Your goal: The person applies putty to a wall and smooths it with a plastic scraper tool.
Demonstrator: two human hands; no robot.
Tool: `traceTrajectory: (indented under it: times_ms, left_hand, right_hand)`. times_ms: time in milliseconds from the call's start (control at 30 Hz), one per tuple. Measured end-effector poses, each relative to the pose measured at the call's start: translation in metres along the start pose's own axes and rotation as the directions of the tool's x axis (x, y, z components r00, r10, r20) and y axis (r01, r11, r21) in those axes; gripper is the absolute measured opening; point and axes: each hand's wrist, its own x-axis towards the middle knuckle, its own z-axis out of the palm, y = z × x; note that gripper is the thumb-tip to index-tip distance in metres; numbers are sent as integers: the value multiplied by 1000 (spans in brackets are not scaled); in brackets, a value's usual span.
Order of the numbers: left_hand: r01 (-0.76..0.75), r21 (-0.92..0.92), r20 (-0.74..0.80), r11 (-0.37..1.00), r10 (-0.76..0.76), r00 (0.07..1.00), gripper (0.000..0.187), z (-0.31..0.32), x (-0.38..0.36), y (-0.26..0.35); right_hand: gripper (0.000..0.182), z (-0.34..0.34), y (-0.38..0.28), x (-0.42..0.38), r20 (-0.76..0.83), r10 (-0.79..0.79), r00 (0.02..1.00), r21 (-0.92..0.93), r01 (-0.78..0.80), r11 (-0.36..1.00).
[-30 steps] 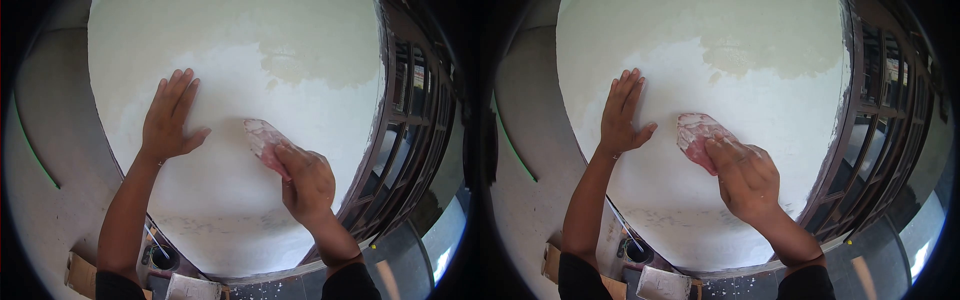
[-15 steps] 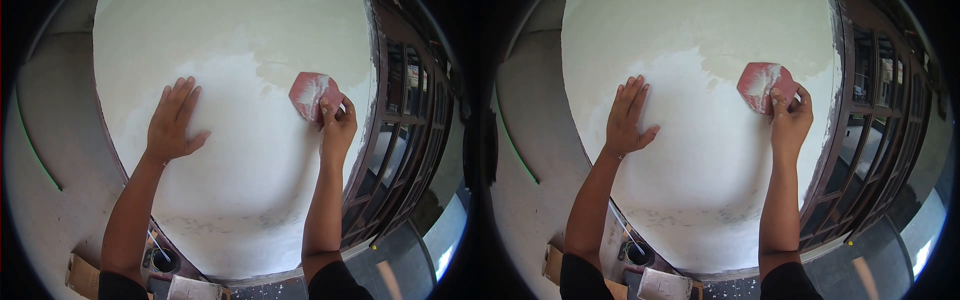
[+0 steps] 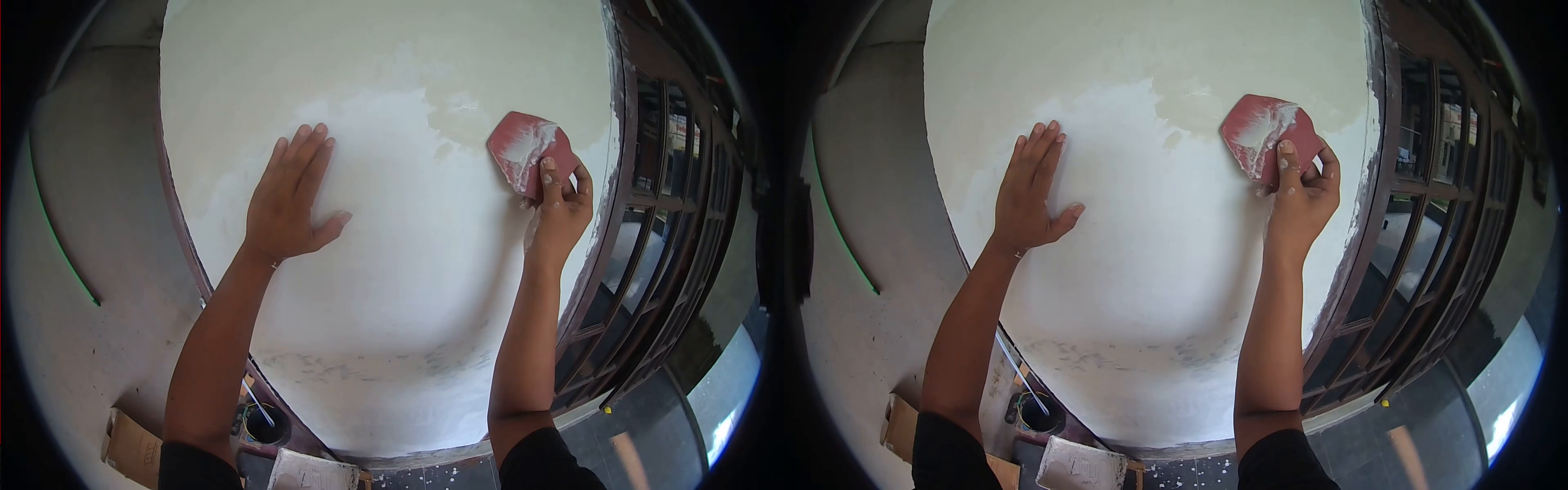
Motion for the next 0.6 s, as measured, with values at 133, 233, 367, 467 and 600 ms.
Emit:
traceTrajectory:
  times_ms: [133, 233, 367, 467, 600]
  left_hand:
    - [-4, 5, 2, 1000, 4, 1000, 80, 0, 0, -2]
    - [-5, 7, -3, 1000, 5, 1000, 81, 0, 1, -1]
    - [8, -2, 14, 1000, -8, 1000, 81, -1, 1, 0]
    - [12, -12, 17, 1000, -12, 1000, 80, -1, 1, -1]
    - [-2, -5, -7, 1000, 2, 1000, 80, 0, 1, -1]
  right_hand:
    - [40, 26, -12, -5, 168, -3, 986, 35, -3, 999]
    - [38, 26, -11, -5, 149, 7, 989, -174, 19, 984]
    - [38, -6, 5, 2, 2, 40, 999, 22, -40, 999]
    - [40, 7, -1, -5, 92, 13, 996, 135, -25, 990]
    - [42, 31, -6, -8, 160, 0, 987, -108, 17, 994]
